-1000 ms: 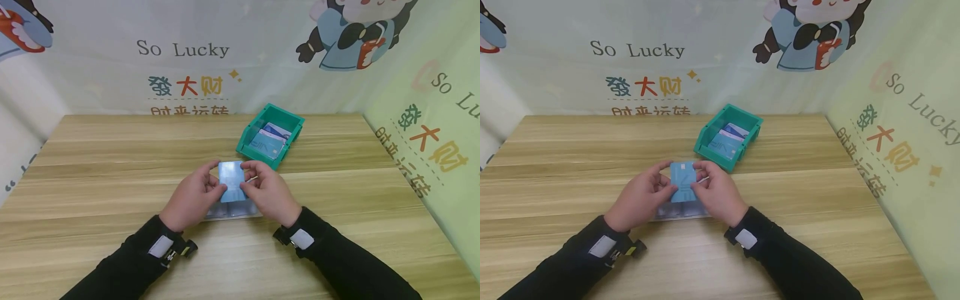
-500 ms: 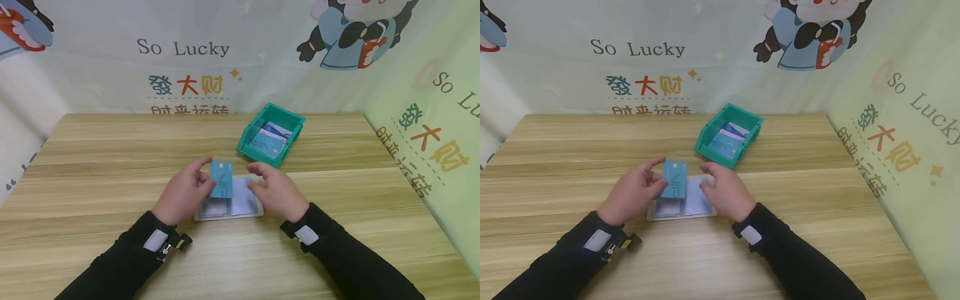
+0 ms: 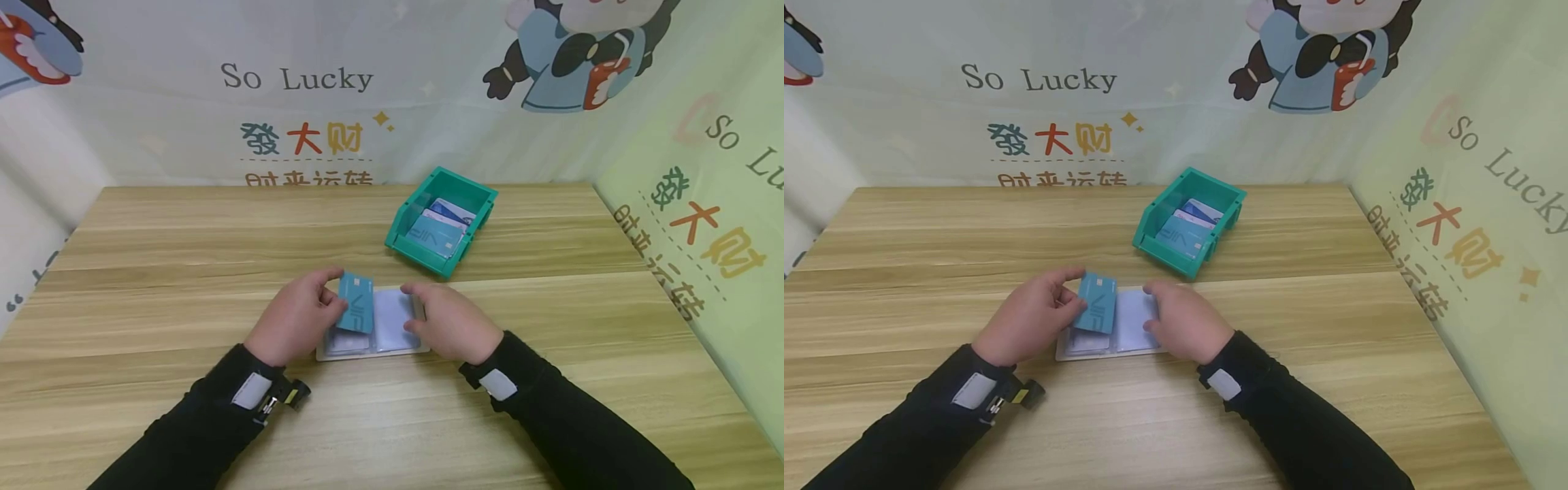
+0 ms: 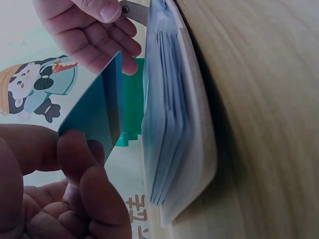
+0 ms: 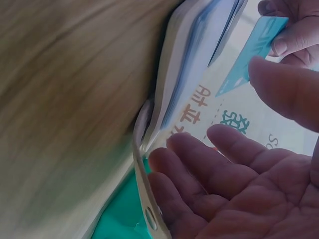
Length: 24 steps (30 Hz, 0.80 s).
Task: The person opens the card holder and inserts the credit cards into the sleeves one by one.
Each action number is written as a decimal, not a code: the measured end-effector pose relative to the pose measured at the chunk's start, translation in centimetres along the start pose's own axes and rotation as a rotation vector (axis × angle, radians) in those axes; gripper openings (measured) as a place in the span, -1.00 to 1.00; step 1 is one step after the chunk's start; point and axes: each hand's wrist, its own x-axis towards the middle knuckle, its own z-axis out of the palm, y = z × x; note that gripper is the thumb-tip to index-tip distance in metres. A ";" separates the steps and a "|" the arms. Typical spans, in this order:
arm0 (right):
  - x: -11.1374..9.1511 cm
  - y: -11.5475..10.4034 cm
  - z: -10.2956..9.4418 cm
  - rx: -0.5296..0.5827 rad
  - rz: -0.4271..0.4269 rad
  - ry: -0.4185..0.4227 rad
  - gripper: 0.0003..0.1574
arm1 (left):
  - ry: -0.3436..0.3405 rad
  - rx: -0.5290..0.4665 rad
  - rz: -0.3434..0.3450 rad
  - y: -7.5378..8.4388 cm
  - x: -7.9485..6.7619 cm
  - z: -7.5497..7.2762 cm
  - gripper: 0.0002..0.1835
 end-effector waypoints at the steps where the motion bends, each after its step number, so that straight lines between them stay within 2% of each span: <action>1: 0.0 0.0 0.0 -0.007 0.000 -0.004 -0.34 | -0.004 0.003 0.000 0.0 0.0 0.0 -0.46; 10: 0.1 0.2 0.2 -0.061 0.004 -0.033 -0.34 | -0.042 0.029 -0.003 -0.2 0.0 0.2 -0.47; 24: 0.1 0.3 0.4 -0.085 -0.011 -0.024 -0.31 | -0.083 0.057 -0.021 -0.2 0.0 0.3 -0.48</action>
